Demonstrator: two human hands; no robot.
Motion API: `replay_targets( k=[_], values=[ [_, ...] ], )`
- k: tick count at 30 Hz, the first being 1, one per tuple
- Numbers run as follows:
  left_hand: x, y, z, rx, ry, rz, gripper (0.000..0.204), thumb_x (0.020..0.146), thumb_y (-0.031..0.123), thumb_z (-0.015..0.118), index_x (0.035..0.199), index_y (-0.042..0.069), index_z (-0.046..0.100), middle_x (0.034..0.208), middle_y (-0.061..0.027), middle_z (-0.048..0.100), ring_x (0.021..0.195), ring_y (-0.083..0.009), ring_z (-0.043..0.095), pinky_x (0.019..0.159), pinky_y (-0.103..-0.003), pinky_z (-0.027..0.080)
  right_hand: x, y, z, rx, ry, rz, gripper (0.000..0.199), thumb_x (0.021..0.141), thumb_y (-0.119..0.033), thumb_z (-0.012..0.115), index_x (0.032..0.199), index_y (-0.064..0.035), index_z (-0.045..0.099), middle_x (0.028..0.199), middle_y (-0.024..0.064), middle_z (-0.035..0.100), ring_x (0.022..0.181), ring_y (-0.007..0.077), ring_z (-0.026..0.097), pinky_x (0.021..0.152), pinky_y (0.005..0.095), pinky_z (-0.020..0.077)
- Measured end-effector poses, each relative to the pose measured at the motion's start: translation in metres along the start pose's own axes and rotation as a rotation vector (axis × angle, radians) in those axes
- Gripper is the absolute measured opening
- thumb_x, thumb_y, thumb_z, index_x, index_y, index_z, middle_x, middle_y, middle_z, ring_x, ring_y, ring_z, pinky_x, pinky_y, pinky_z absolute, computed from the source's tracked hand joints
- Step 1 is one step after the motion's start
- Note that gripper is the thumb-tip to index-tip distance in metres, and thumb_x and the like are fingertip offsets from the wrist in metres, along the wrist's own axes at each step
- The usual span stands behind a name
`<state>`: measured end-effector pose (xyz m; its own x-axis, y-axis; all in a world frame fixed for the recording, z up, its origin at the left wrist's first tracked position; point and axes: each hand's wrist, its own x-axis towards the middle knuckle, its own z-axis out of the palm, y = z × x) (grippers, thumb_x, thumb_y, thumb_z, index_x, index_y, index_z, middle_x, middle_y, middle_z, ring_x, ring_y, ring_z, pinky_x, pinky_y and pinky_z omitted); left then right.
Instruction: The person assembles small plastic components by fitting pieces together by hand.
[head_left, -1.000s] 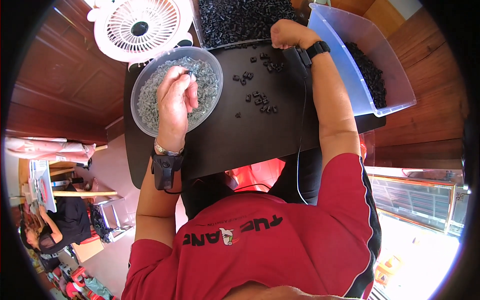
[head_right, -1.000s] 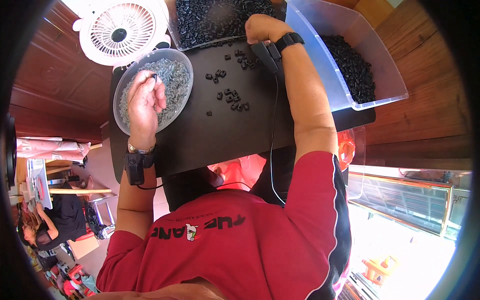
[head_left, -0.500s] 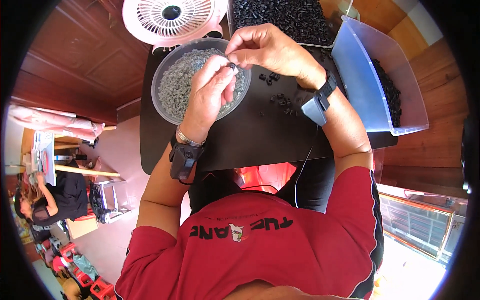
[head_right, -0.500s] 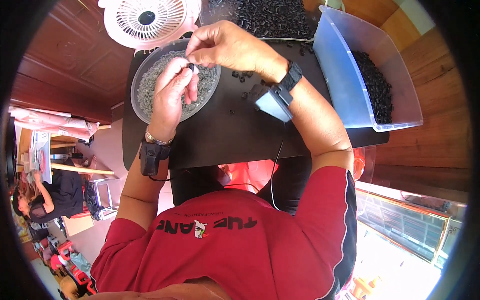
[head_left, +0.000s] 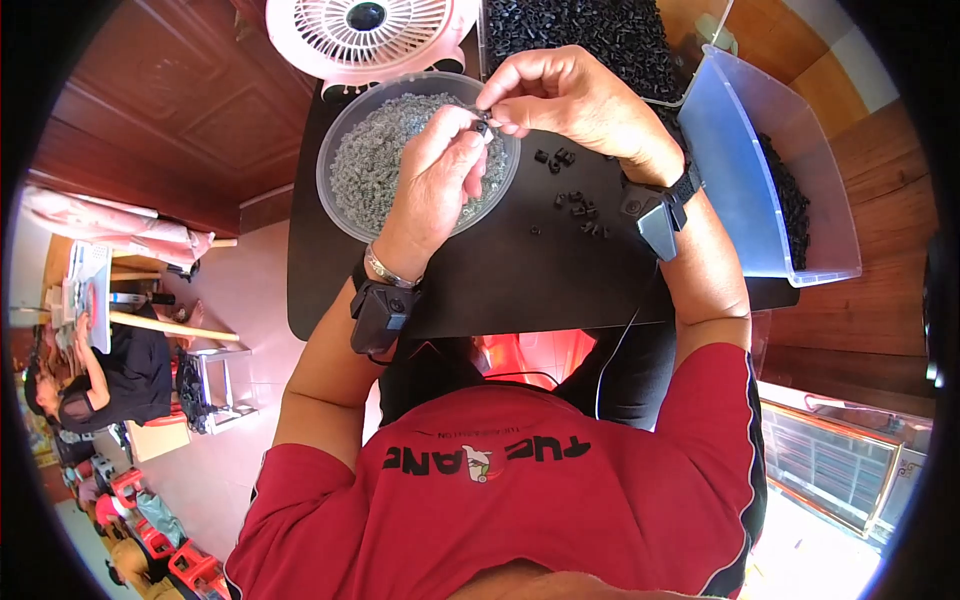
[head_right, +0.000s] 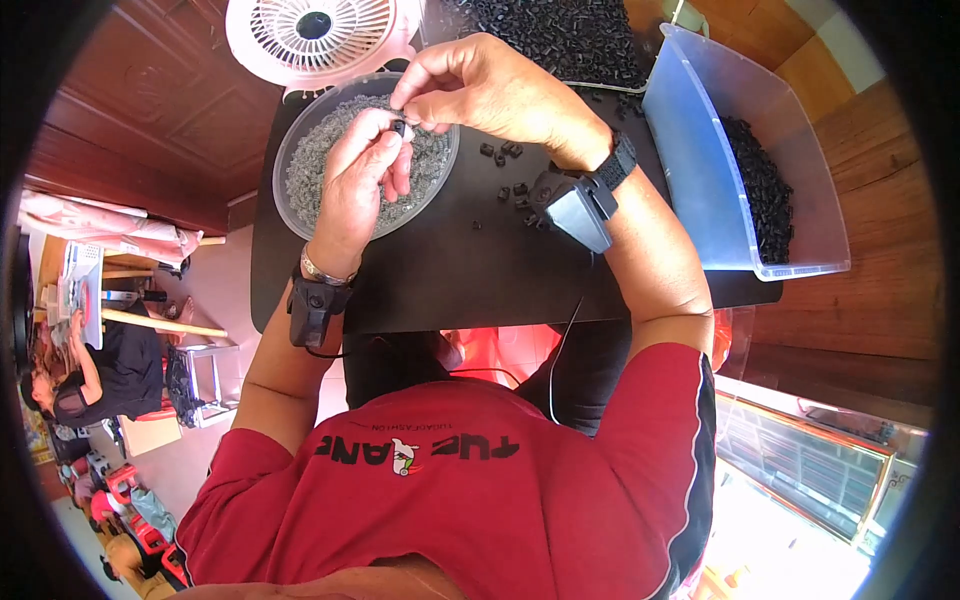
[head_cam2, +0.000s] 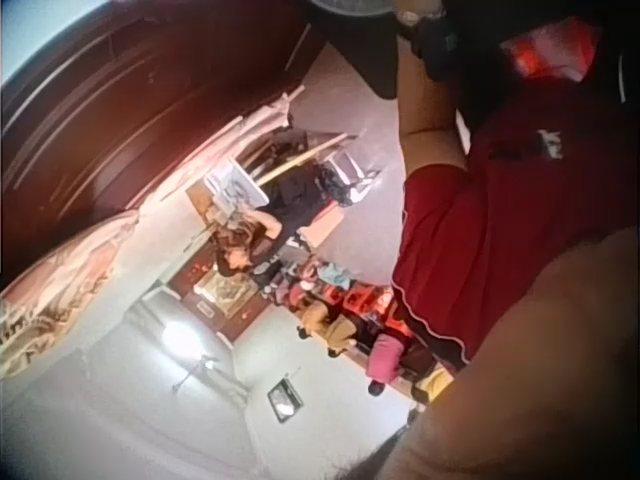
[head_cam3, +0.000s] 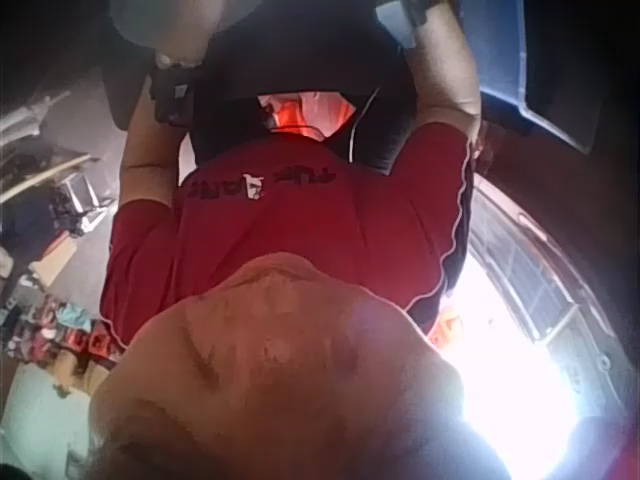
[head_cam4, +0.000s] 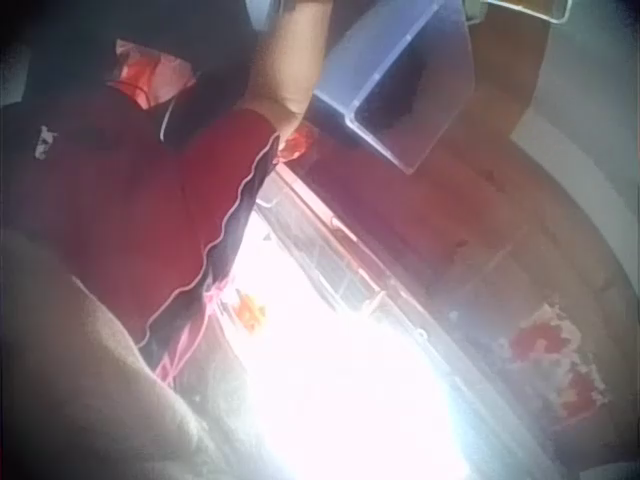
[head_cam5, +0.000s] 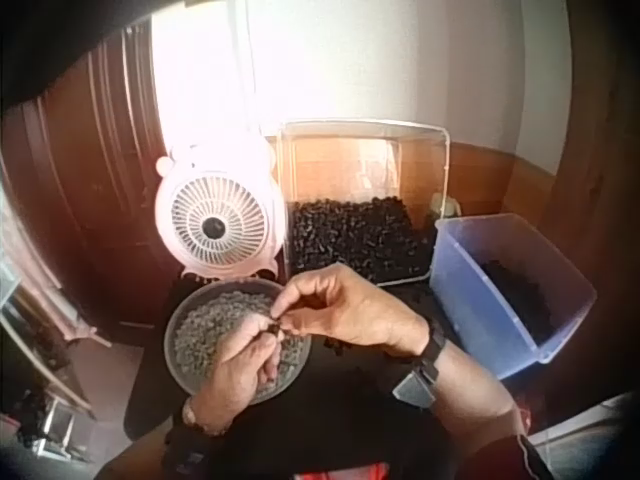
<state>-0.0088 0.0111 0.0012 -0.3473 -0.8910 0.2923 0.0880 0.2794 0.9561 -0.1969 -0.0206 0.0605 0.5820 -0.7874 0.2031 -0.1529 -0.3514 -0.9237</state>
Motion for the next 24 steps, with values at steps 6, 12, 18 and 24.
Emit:
replay_targets(
  k=[6, 12, 18, 24],
  values=[
    [0.000, -0.003, 0.001, 0.184, 0.006, 0.139, 0.019, 0.096, 0.022, 0.046, 0.096, 0.004, 0.051, 0.067, 0.0012, 0.048, 0.054, -0.0052, 0.043, 0.049, -0.019, 0.035, -0.004, -0.006, 0.002, -0.125, 0.001, -0.036, 0.013, 0.084, -0.004, 0.065, 0.096, -0.0015, 0.064, 0.080, -0.0009, 0.062, 0.071, 0.0046, 0.055, 0.066, 0.0197, 0.0461],
    [-0.002, 0.001, 0.004, 0.396, 0.011, 0.261, 0.016, 0.095, 0.019, 0.048, 0.095, 0.003, 0.052, 0.065, 0.0004, 0.045, 0.055, -0.0067, 0.043, 0.052, -0.023, 0.038, -0.008, -0.012, -0.001, -0.161, -0.048, -0.024, 0.010, 0.082, -0.001, 0.064, 0.091, -0.0022, 0.059, 0.075, -0.0025, 0.058, 0.069, 0.0034, 0.053, 0.063, 0.0185, 0.0443],
    [-0.004, 0.007, 0.004, 0.454, -0.014, 0.239, 0.009, 0.091, 0.011, 0.050, 0.091, 0.002, 0.050, 0.070, -0.0154, 0.052, 0.061, -0.0307, 0.053, 0.058, -0.034, 0.043, -0.012, -0.020, 0.007, -0.368, 0.002, -0.046, 0.011, 0.078, 0.004, 0.061, 0.084, -0.0026, 0.054, 0.071, -0.0020, 0.054, 0.065, 0.0043, 0.049, 0.059, 0.0202, 0.0413],
    [-0.004, 0.006, 0.006, 0.478, -0.021, 0.260, 0.010, 0.090, 0.011, 0.051, 0.091, 0.002, 0.050, 0.071, -0.0165, 0.053, 0.061, -0.0326, 0.054, 0.057, -0.036, 0.043, -0.012, -0.016, 0.009, -0.434, 0.042, -0.129, 0.011, 0.075, -0.004, 0.063, 0.084, -0.0026, 0.056, 0.068, 0.0073, 0.058, 0.061, 0.0160, 0.055, 0.057, 0.0299, 0.0440]
  ],
)
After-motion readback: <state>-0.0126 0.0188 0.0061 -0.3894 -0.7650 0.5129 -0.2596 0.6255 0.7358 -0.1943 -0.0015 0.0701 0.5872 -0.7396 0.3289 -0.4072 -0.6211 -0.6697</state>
